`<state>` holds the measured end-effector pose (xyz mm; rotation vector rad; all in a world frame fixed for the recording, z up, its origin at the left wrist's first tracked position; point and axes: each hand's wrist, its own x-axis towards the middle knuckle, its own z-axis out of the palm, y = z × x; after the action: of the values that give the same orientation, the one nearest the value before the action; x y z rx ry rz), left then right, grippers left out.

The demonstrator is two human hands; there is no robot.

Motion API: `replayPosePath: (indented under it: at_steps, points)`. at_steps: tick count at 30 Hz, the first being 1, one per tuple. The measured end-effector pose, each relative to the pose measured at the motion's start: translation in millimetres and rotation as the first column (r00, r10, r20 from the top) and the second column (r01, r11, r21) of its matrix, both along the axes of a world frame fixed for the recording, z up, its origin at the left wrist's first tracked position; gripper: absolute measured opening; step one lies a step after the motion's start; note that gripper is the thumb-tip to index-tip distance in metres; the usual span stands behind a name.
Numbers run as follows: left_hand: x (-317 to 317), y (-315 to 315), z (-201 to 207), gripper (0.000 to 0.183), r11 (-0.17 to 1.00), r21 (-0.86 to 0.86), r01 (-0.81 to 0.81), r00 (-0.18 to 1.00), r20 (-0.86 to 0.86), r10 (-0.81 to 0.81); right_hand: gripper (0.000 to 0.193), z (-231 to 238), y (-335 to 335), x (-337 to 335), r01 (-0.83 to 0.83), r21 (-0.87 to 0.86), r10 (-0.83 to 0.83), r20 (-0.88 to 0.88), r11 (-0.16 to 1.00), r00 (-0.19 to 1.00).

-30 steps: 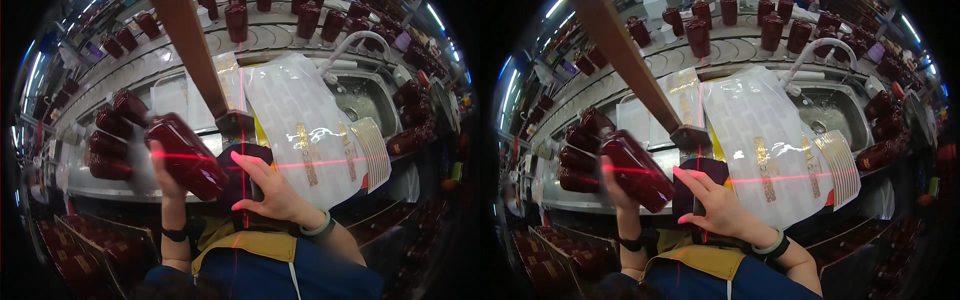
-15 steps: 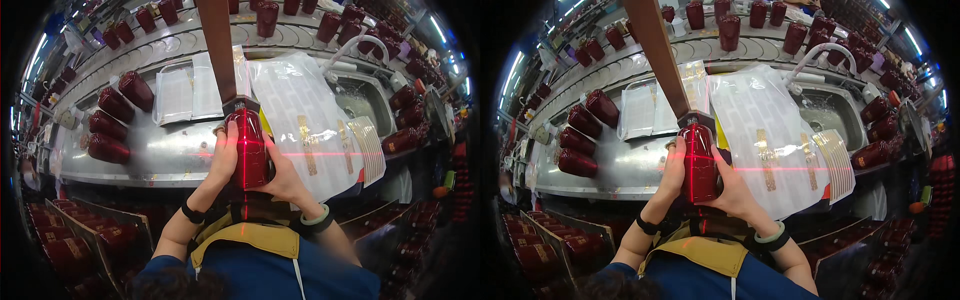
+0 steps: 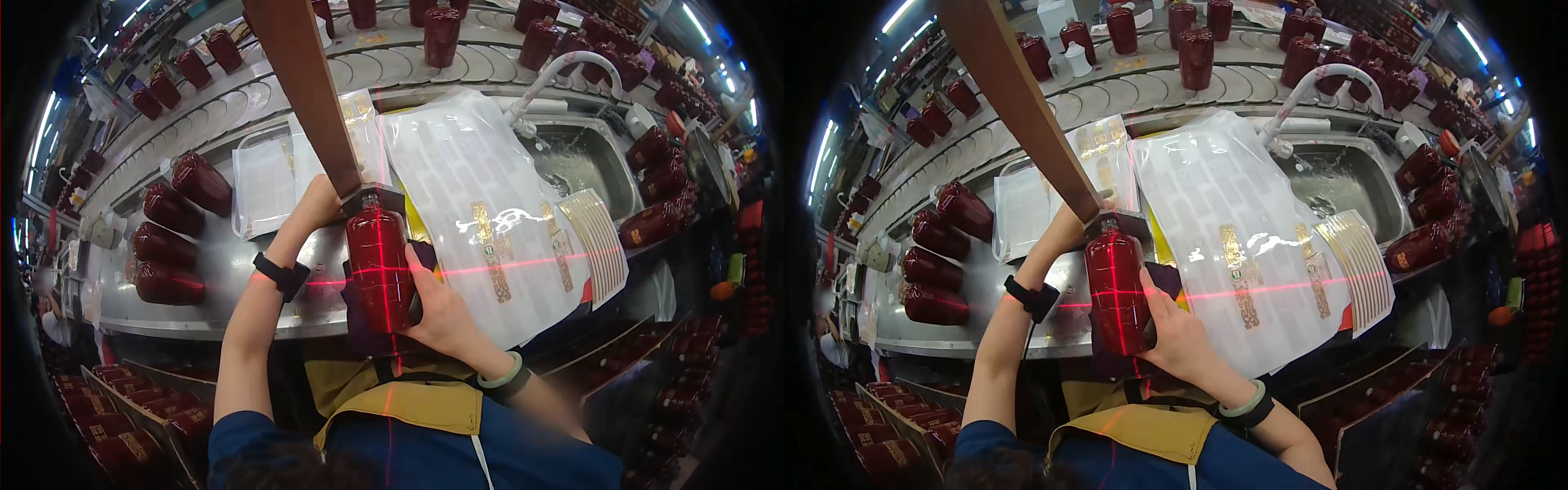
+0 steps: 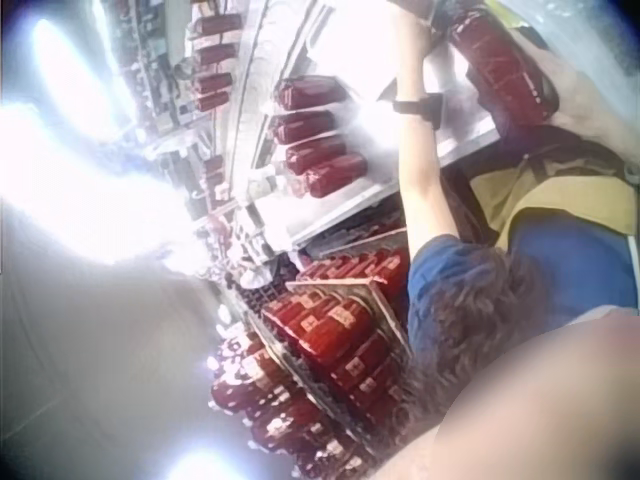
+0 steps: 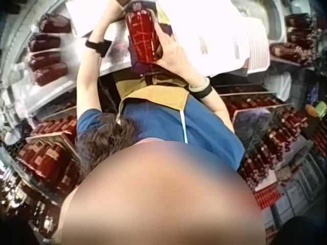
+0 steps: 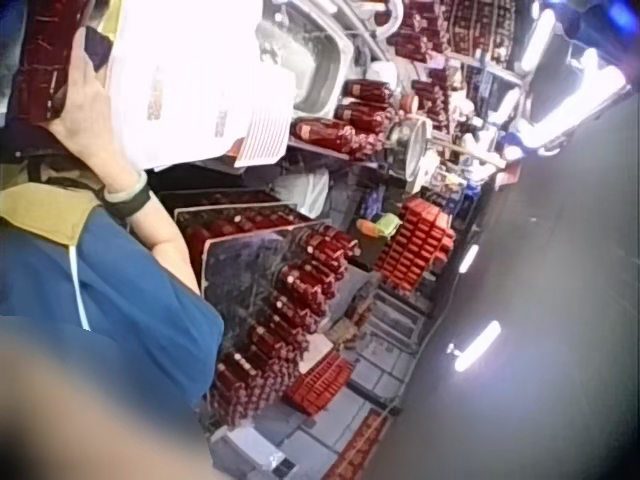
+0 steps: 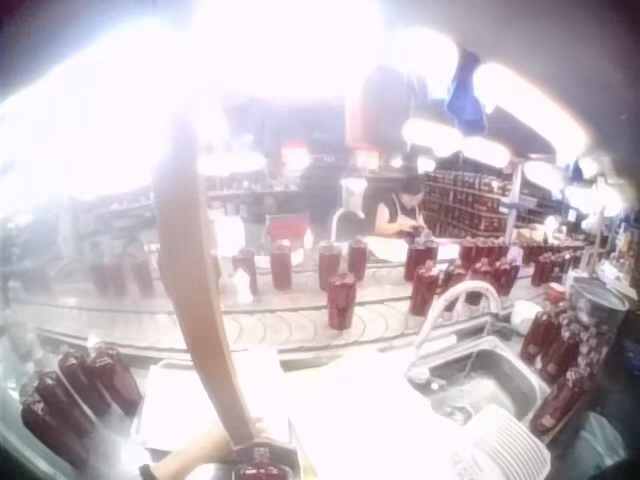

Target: Applying decorative labels and seals to red liquor bottles on an assembly line conveyor.

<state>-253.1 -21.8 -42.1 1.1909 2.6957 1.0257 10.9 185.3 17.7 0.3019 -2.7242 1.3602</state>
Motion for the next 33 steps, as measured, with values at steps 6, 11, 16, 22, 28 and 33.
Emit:
replayPosePath:
  at_steps: [6, 11, 16, 22, 28, 33]
  points:
    - [29, -36, 33, 0.028, 0.941, -0.277, -0.196, 0.976, 0.035, 0.214, 0.115, 5, 1, 0, -0.005, -0.068, 0.005, 0.008, 0.998, 1.0]
    - [56, -43, 27, 0.025, 0.981, -0.11, -0.16, 0.987, -0.032, 0.157, 0.119, 6, 0, 1, -0.001, -0.059, 0.004, 0.045, 0.998, 0.999]
    - [66, -30, 42, 0.035, 0.977, 0.008, -0.213, 0.974, 0.083, 0.212, 0.118, 2, 5, -3, 0.02, 0.038, -0.019, -0.029, 0.999, 0.999]
    - [77, -33, 52, 0.04, 0.923, 0.194, -0.333, 0.942, 0.103, 0.318, 0.118, -6, 13, -6, -0.046, -0.108, 0.051, 0.05, 0.993, 0.997]
    - [154, 15, 124, 0.029, 0.85, 0.453, -0.27, 0.892, -0.215, 0.398, 0.125, 4, 28, -10, -0.155, -0.032, 0.153, -0.037, 0.987, 0.987]
    - [190, 30, 109, 0.026, 0.968, 0.246, -0.043, 0.921, -0.366, 0.133, 0.054, 36, 42, -34, 0.044, -0.199, -0.004, 0.2, 0.979, 0.98]
